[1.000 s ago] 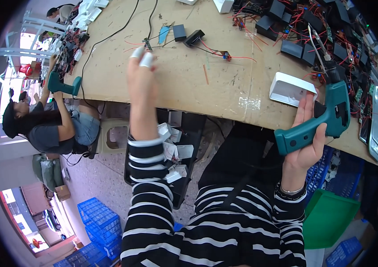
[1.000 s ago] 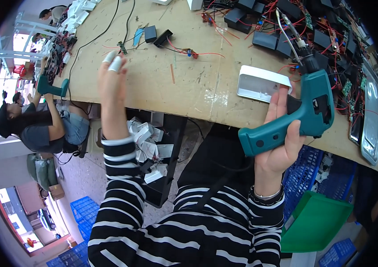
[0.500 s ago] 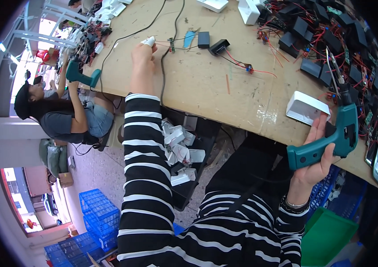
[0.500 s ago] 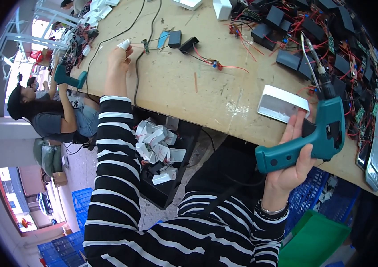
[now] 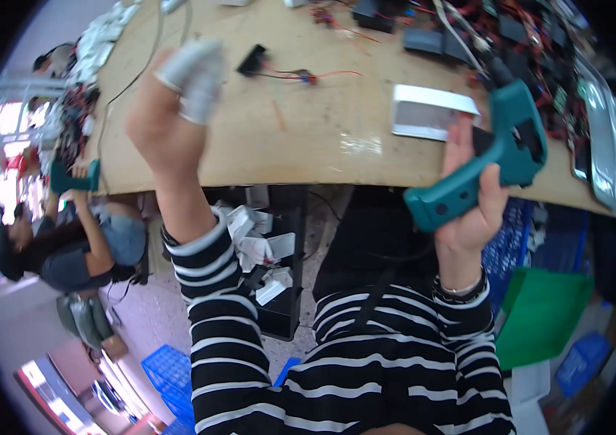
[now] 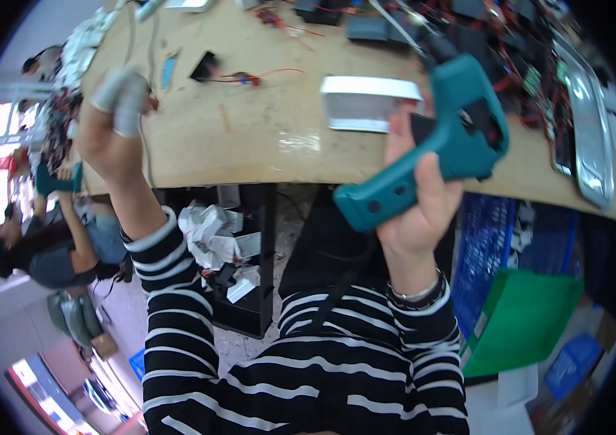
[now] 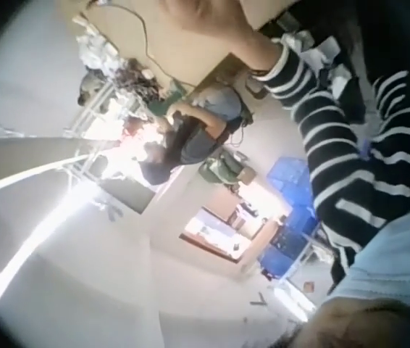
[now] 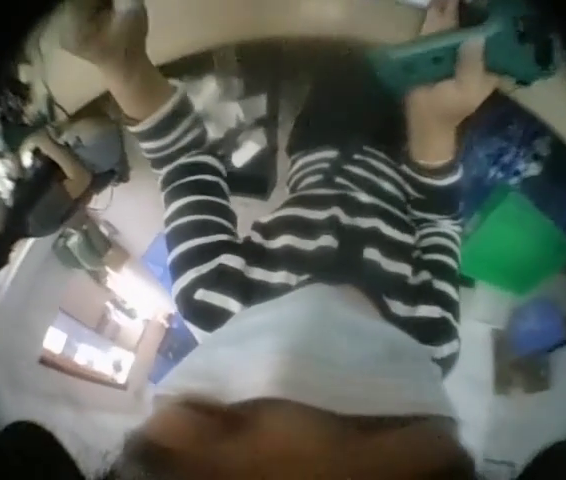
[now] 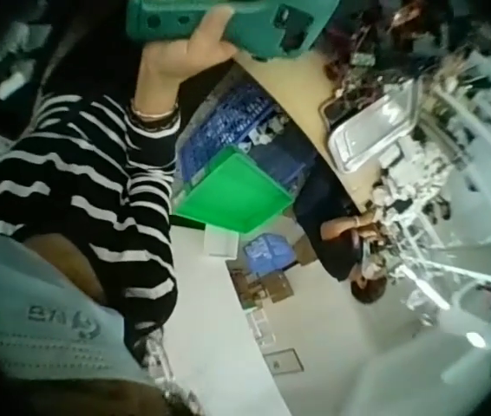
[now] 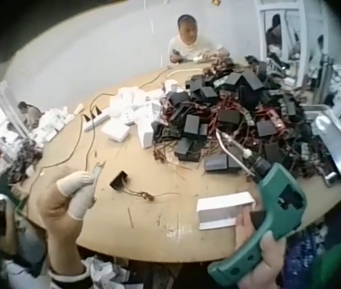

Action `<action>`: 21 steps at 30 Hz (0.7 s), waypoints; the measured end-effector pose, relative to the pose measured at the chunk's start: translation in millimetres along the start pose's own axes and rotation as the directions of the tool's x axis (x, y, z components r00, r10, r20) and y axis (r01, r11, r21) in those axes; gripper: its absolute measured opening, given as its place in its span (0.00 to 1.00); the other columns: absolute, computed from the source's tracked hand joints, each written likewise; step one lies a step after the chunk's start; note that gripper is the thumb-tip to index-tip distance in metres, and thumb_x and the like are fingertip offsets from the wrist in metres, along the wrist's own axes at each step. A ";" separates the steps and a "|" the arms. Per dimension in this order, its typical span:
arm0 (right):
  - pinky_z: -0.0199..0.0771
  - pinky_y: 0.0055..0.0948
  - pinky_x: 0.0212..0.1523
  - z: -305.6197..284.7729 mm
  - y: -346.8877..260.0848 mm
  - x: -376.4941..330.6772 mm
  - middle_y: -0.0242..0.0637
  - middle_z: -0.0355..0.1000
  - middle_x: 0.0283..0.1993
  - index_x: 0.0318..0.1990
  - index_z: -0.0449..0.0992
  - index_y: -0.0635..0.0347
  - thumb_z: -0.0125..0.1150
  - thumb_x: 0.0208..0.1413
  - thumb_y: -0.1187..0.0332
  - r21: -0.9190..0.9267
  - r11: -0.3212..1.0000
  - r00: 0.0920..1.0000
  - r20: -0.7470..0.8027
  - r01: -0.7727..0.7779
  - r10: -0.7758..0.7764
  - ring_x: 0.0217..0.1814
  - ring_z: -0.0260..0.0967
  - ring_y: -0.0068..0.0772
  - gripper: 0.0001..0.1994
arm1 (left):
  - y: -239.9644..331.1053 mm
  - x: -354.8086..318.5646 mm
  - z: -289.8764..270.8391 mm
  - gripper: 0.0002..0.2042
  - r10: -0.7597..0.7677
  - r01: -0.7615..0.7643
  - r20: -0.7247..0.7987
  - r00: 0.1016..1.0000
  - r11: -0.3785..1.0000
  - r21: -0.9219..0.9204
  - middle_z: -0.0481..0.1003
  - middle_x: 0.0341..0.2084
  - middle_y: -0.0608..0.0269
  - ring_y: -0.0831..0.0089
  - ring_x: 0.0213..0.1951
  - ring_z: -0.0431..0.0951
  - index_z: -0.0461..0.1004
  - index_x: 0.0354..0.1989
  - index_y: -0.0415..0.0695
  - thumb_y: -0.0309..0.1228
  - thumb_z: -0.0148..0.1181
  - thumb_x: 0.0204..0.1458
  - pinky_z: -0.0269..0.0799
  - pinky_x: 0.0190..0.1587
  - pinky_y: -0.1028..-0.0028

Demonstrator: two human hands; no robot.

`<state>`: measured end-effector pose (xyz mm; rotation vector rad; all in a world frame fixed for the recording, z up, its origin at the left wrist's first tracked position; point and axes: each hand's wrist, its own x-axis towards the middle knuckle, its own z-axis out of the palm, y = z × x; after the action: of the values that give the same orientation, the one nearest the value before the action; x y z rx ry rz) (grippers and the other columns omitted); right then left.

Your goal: Soldering wires into small white plastic components at a manual workstation.

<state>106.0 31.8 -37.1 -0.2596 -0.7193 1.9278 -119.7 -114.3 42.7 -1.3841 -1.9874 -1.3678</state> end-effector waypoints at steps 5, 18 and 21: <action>0.36 0.46 0.67 -2.3 -2.4 -1.8 0.47 0.44 0.64 0.62 0.45 0.58 0.48 0.55 0.71 -0.061 0.998 1.000 0.027 0.003 -0.002 0.67 0.39 0.53 0.28 | 43.8 -44.8 78.8 0.11 0.252 -0.226 0.271 0.929 0.966 -0.124 0.72 0.26 0.59 0.65 0.26 0.72 0.73 0.30 0.41 0.21 0.62 0.34 0.66 0.29 0.71; 0.43 0.45 0.65 -13.6 -15.2 -3.5 0.53 0.44 0.64 0.62 0.44 0.62 0.48 0.55 0.69 -0.166 0.984 0.988 0.132 -0.063 0.085 0.66 0.42 0.52 0.29 | 60.9 -64.5 128.5 0.09 0.249 -0.229 0.234 0.940 0.967 -0.109 0.72 0.26 0.59 0.65 0.29 0.71 0.72 0.32 0.39 0.19 0.60 0.39 0.66 0.32 0.72; 0.44 0.44 0.65 -14.2 -13.7 -2.9 0.53 0.45 0.63 0.62 0.44 0.63 0.48 0.55 0.68 -0.177 0.983 0.991 0.116 -0.051 0.072 0.66 0.44 0.51 0.29 | 56.3 -64.8 127.7 0.11 0.288 -0.279 0.269 0.919 0.958 -0.072 0.71 0.26 0.62 0.67 0.29 0.71 0.72 0.33 0.38 0.20 0.57 0.36 0.62 0.34 0.71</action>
<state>124.5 38.6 -40.8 -0.2758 -0.9729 1.9544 -13.3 -35.5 -35.6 -1.8842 -1.8350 -1.1298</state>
